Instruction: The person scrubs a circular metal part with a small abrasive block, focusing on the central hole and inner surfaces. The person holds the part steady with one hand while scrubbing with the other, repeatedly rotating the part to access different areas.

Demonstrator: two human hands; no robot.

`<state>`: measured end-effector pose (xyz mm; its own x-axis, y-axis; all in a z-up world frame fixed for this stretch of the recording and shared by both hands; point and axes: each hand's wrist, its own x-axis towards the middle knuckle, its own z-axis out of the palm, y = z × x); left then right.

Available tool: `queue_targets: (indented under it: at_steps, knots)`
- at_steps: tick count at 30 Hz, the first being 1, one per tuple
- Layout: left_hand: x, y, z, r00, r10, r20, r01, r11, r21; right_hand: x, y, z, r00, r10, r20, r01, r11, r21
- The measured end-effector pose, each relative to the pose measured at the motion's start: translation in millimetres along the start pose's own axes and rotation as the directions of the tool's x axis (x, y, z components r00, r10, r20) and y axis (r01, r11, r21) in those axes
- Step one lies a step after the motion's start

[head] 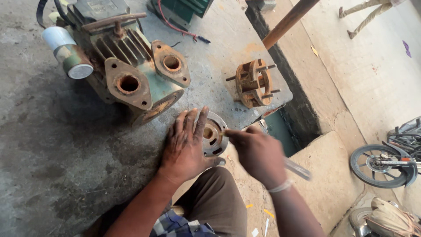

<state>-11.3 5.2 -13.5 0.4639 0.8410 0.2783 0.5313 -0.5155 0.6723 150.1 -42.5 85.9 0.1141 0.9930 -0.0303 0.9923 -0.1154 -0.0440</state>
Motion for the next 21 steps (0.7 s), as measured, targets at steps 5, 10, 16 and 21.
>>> queue_targets:
  at_steps: [5,10,16,21]
  knots:
    - [2,4,0,1.0,-0.014,0.023,0.014,1.0,0.018,-4,5,5,0.999,-0.035,-0.022,0.036,0.999,0.013]
    - [-4,3,1,1.0,0.008,0.026,-0.007,1.0,-0.028,-4,-3,3,0.996,-0.079,-0.041,0.078,0.997,-0.015]
    - [2,3,-1,0.999,-0.019,0.031,0.02,0.999,-0.04,4,-5,0,0.987,-0.122,-0.101,0.125,0.992,0.025]
    - [1,4,-3,0.999,-0.005,0.039,0.008,0.998,-0.057,1,10,10,0.993,-0.076,-0.092,0.081,0.996,0.047]
